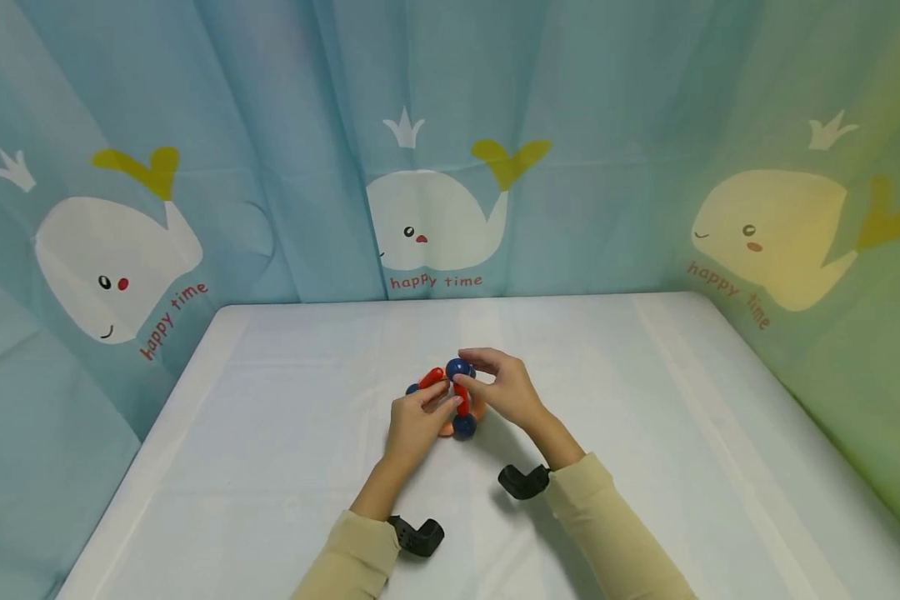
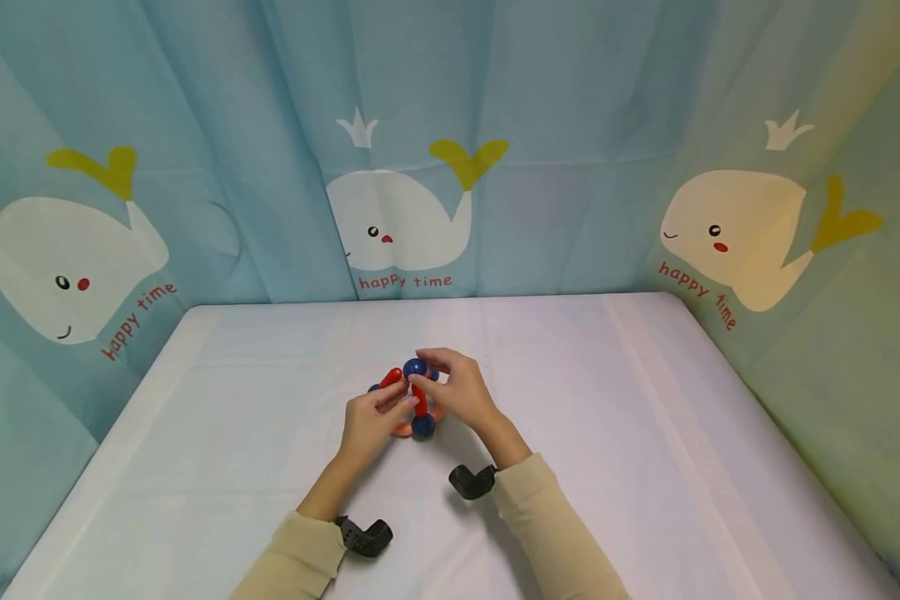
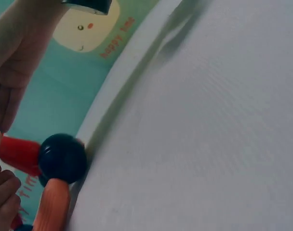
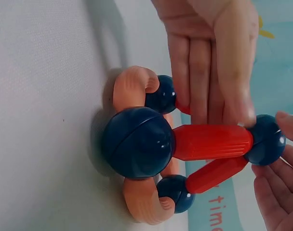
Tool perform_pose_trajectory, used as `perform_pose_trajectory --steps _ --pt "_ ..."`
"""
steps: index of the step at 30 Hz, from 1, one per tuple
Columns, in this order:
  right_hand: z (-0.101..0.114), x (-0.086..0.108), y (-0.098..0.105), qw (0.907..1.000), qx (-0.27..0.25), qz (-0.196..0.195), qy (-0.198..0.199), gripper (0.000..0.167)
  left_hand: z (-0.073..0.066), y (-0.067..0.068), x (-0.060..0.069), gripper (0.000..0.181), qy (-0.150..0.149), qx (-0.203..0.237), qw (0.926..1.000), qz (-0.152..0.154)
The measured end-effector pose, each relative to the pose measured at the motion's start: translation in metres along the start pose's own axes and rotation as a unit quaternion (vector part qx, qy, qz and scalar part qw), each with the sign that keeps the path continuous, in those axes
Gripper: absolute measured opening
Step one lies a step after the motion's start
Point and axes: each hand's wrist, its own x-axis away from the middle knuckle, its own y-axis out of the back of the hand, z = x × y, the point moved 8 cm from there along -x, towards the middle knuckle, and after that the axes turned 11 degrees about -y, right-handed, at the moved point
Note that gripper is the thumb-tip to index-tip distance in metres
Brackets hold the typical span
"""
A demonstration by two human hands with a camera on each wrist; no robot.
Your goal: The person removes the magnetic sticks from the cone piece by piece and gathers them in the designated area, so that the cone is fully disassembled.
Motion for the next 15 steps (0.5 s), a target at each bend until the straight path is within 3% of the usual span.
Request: perform_pose_trajectory --steps 8,12,15 --pt "-0.033 -0.014 -0.008 0.9989 0.032 -0.013 0.031 0.036 0.009 -0.012 -0.004 0.023 0.05 0.017 0.9983 -0.025" --pt "-0.029 -0.015 -0.007 0.9974 0.054 -0.022 0.042 0.033 0.014 -0.014 -0.003 0.024 0.086 0.029 0.9951 -0.039" --pt "-0.028 -0.016 -0.007 0.9971 0.06 -0.025 0.04 0.033 0.014 -0.014 -0.004 0.026 0.089 0.032 0.9944 -0.047"
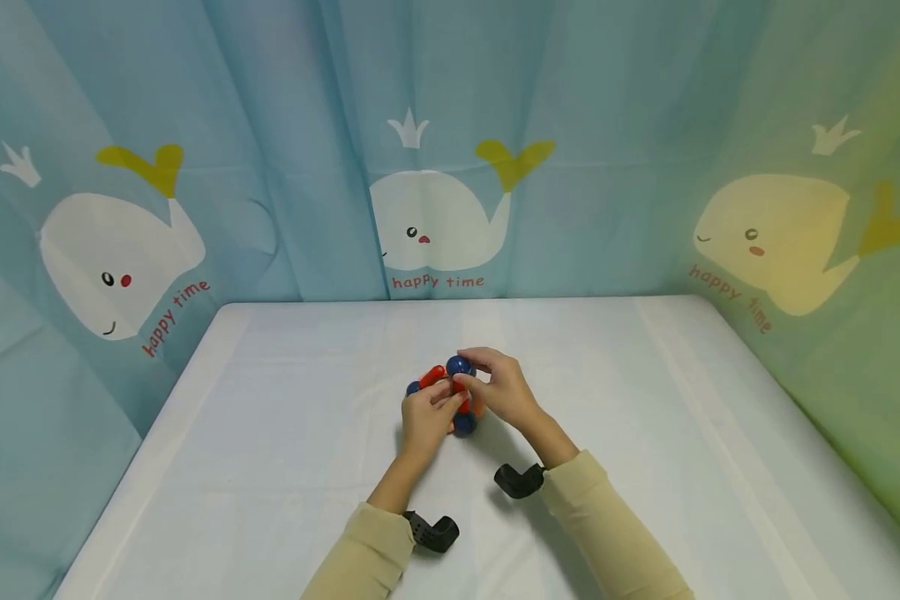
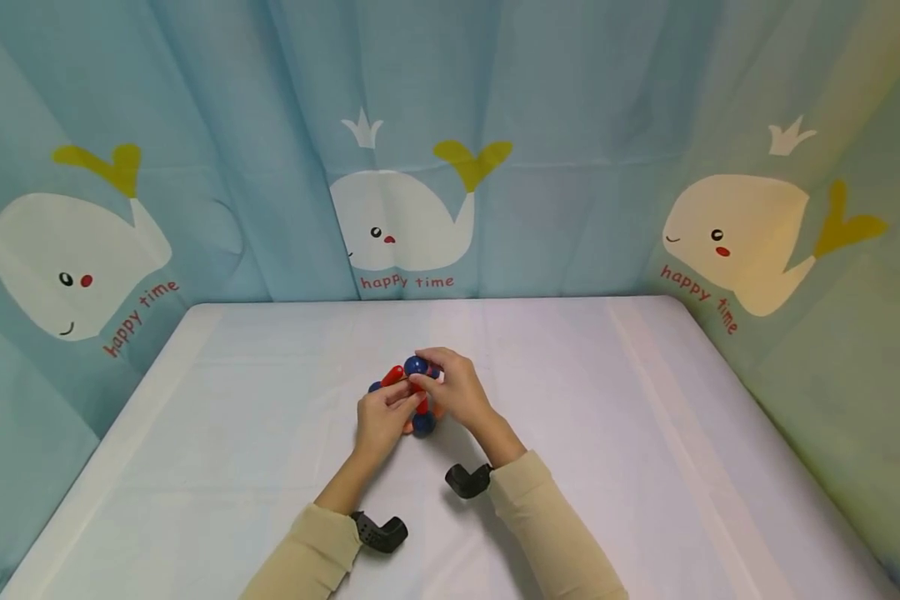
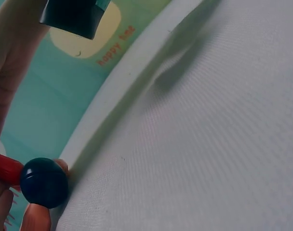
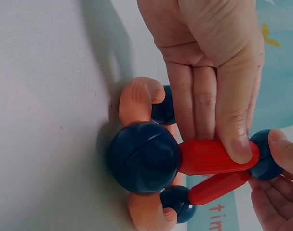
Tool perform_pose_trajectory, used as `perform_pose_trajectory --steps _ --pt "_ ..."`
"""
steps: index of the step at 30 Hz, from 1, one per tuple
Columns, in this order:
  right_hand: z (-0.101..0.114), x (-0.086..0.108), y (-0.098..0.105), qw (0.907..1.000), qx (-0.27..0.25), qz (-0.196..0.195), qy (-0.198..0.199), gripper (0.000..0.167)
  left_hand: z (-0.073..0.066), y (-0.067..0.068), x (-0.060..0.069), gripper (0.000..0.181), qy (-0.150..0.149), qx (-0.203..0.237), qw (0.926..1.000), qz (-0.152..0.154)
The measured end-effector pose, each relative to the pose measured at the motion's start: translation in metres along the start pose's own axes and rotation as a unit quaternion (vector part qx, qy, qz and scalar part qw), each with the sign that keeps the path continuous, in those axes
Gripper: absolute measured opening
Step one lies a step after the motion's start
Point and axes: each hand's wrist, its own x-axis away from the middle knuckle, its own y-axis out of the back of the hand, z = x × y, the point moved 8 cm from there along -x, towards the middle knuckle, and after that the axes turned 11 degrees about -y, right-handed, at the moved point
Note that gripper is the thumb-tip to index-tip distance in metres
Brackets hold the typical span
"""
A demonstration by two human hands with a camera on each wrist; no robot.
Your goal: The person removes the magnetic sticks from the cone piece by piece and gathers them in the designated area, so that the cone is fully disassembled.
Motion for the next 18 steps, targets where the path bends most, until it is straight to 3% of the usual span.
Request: perform_pose_trajectory --steps 7,16,18 --pt "-0.001 -0.004 0.002 0.9999 -0.002 -0.014 -0.006 0.034 -0.007 -0.003 -0.002 0.028 -0.037 0.01 0.9992 -0.009" --pt "-0.009 -0.01 0.004 0.9993 -0.017 -0.012 -0.032 0.035 -0.036 -0.004 -0.002 0.026 -0.103 0.028 0.9943 -0.009" --pt "-0.01 -0.011 0.004 0.9991 -0.02 -0.011 -0.035 0.035 -0.037 -0.005 -0.002 0.025 -0.1 0.024 0.9947 -0.008"
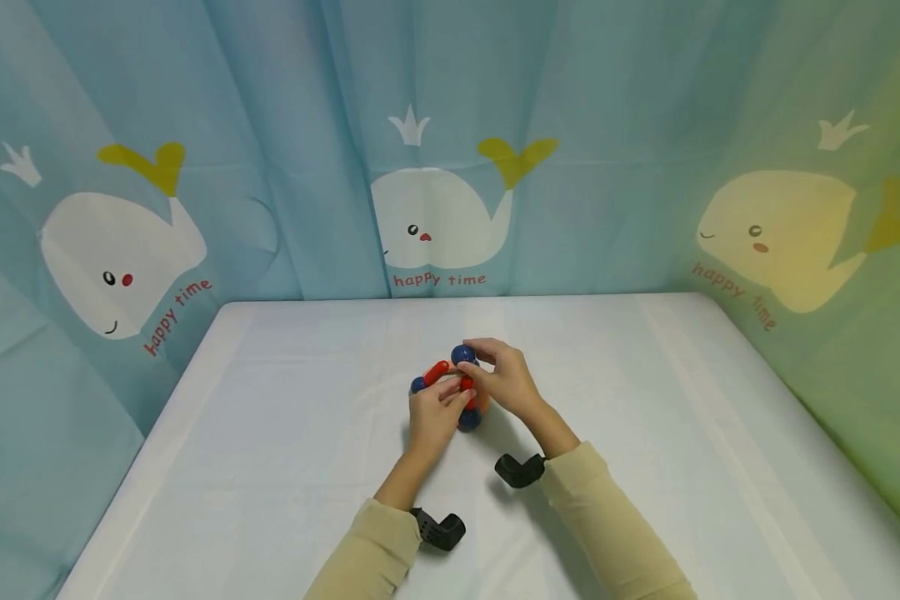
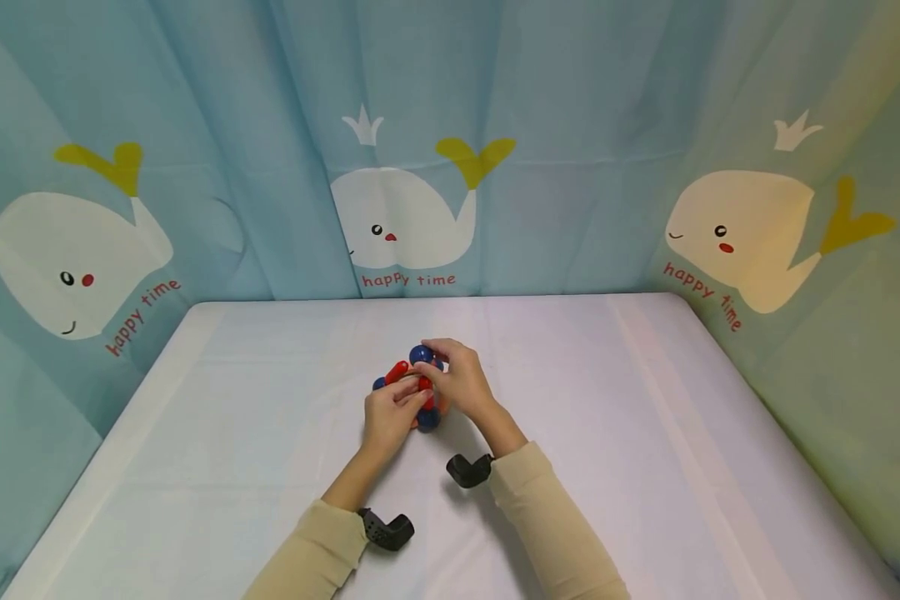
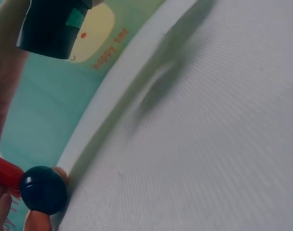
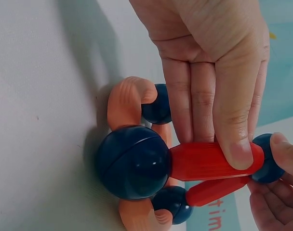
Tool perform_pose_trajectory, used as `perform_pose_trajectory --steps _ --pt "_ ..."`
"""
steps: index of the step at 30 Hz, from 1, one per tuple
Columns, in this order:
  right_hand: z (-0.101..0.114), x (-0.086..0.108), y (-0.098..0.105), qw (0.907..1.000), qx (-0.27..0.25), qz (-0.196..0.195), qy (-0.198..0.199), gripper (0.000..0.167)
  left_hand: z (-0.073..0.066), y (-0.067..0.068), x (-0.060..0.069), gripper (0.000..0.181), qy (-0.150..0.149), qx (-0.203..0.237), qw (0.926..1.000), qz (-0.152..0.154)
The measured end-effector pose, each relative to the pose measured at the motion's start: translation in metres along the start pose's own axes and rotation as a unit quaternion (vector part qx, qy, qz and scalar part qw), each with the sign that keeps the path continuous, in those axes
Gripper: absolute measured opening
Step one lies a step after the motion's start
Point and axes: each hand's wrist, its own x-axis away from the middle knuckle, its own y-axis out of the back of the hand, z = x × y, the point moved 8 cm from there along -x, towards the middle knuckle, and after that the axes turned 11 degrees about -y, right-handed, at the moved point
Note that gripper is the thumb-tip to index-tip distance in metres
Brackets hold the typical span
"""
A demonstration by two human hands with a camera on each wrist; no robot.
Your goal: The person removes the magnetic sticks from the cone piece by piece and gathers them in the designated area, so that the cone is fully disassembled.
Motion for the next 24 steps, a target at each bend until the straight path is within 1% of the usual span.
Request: perform_pose_trajectory --steps 1,3,5,6,7,10,13,15,17,20,22,24 --pt "0.0 -0.001 0.0 1.0 -0.001 -0.001 -0.002 0.035 0.001 -0.001 0.0 0.025 -0.003 -0.001 1.0 0.002" --pt "-0.001 -0.002 0.001 1.0 -0.004 -0.004 -0.004 0.035 0.006 -0.002 -0.001 0.026 0.001 -0.007 1.0 0.006" --pt "-0.001 -0.004 0.002 0.9999 -0.006 -0.008 -0.006 0.036 0.014 -0.004 -0.001 0.026 0.003 -0.015 0.9998 0.008" --pt "-0.001 -0.005 0.003 0.9999 -0.008 -0.008 -0.008 0.035 0.015 -0.004 -0.001 0.027 -0.003 -0.022 0.9997 0.009" --pt "-0.001 -0.005 0.003 0.9999 -0.011 -0.008 -0.009 0.035 0.015 -0.005 -0.002 0.026 -0.013 -0.026 0.9995 0.01" --pt "-0.002 -0.007 0.004 0.9997 -0.02 -0.007 -0.015 0.036 0.015 -0.005 -0.003 0.026 -0.025 -0.035 0.999 0.008" --pt "-0.003 -0.009 0.005 0.9993 -0.031 -0.007 -0.021 0.036 0.015 -0.007 -0.004 0.025 -0.028 -0.039 0.9988 0.012" --pt "-0.003 -0.01 0.006 0.9991 -0.036 -0.009 -0.021 0.036 0.014 -0.008 -0.005 0.026 -0.034 -0.066 0.9971 0.021" --pt "-0.001 -0.011 0.007 0.9989 -0.042 -0.01 -0.02 0.036 0.011 -0.008 -0.006 0.027 -0.048 -0.103 0.993 0.03" --pt "0.009 -0.008 0.011 0.9986 -0.047 -0.008 -0.021 0.034 0.006 -0.006 -0.007 0.03 -0.079 -0.17 0.9815 0.036" --pt "0.016 -0.005 0.012 0.9982 -0.055 -0.005 -0.024 0.034 0.001 -0.003 -0.008 0.033 -0.102 -0.191 0.9758 0.026" --pt "0.023 -0.002 0.014 0.998 -0.057 -0.003 -0.026 0.034 -0.003 0.003 -0.01 0.034 -0.134 -0.2 0.9706 0.001"
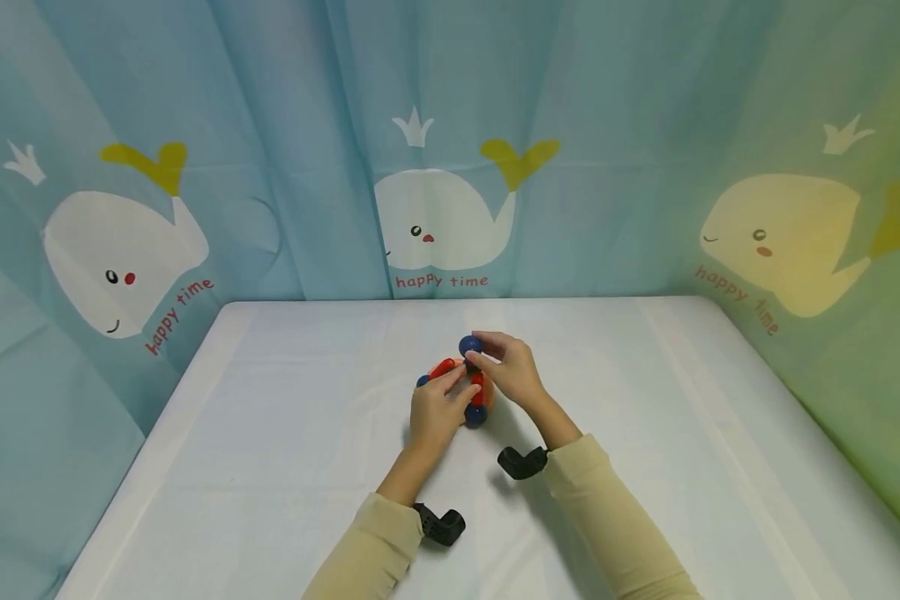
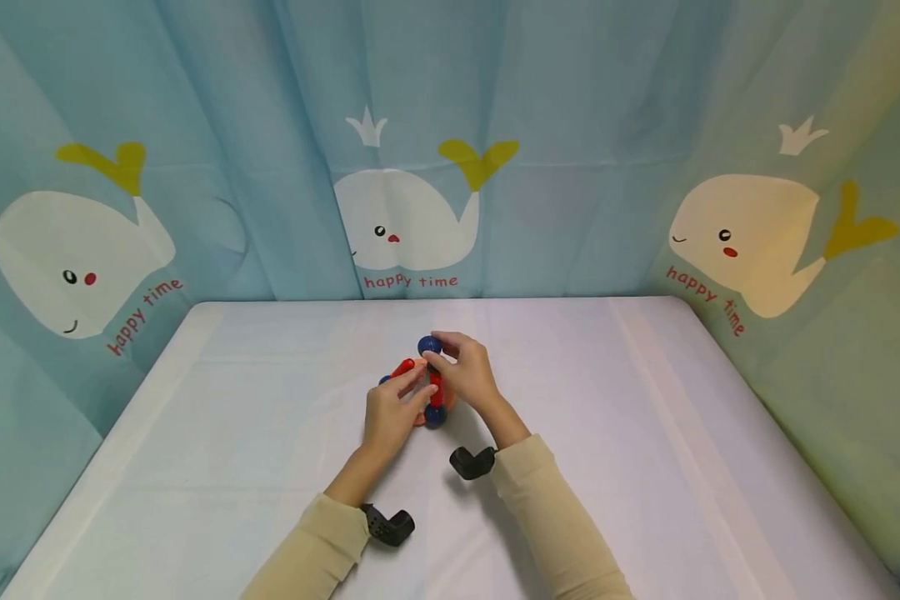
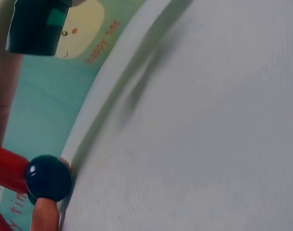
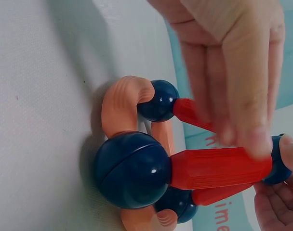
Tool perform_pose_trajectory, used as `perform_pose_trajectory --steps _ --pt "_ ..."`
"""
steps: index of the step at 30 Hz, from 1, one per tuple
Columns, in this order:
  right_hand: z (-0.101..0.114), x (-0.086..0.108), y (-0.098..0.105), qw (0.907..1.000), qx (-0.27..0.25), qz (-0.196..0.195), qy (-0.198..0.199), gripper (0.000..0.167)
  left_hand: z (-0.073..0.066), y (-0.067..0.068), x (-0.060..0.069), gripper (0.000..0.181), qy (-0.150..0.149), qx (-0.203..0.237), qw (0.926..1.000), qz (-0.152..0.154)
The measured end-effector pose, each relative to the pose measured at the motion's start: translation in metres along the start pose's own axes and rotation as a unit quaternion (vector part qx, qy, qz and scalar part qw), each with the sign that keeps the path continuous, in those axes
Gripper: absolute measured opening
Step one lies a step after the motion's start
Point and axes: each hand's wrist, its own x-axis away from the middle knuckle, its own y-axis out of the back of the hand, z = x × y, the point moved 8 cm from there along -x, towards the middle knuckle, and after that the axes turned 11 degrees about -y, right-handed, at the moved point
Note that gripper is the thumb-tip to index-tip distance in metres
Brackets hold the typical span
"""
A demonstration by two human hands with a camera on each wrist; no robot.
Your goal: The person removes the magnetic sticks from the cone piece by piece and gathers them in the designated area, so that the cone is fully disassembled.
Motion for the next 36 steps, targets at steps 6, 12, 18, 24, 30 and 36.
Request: perform_pose_trajectory --steps 6,12,18,24,30,36 --pt "0.004 0.002 0.001 1.0 0.002 -0.004 -0.006 0.033 0.005 0.015 -0.01 0.045 -0.053 -0.012 0.9959 -0.072" --pt "0.001 0.0 0.002 0.9998 -0.01 0.0 -0.017 0.034 0.034 -0.005 -0.022 0.053 0.047 0.026 0.9984 0.014" --pt "-0.002 -0.001 0.001 0.9994 -0.026 0.005 -0.024 0.034 0.048 -0.021 -0.03 0.04 0.073 0.021 0.9952 0.062" --pt "-0.003 0.0 -0.001 0.999 -0.03 0.007 -0.03 0.035 0.046 -0.022 -0.035 0.021 0.046 0.007 0.9961 0.074" --pt "-0.005 -0.002 -0.002 0.9991 -0.03 0.002 -0.03 0.035 0.045 -0.023 -0.038 0.018 0.031 -0.024 0.9948 0.093" --pt "-0.028 -0.011 -0.003 0.9994 -0.016 -0.011 -0.027 0.036 0.043 -0.025 -0.04 0.016 0.023 -0.025 0.9941 0.103"
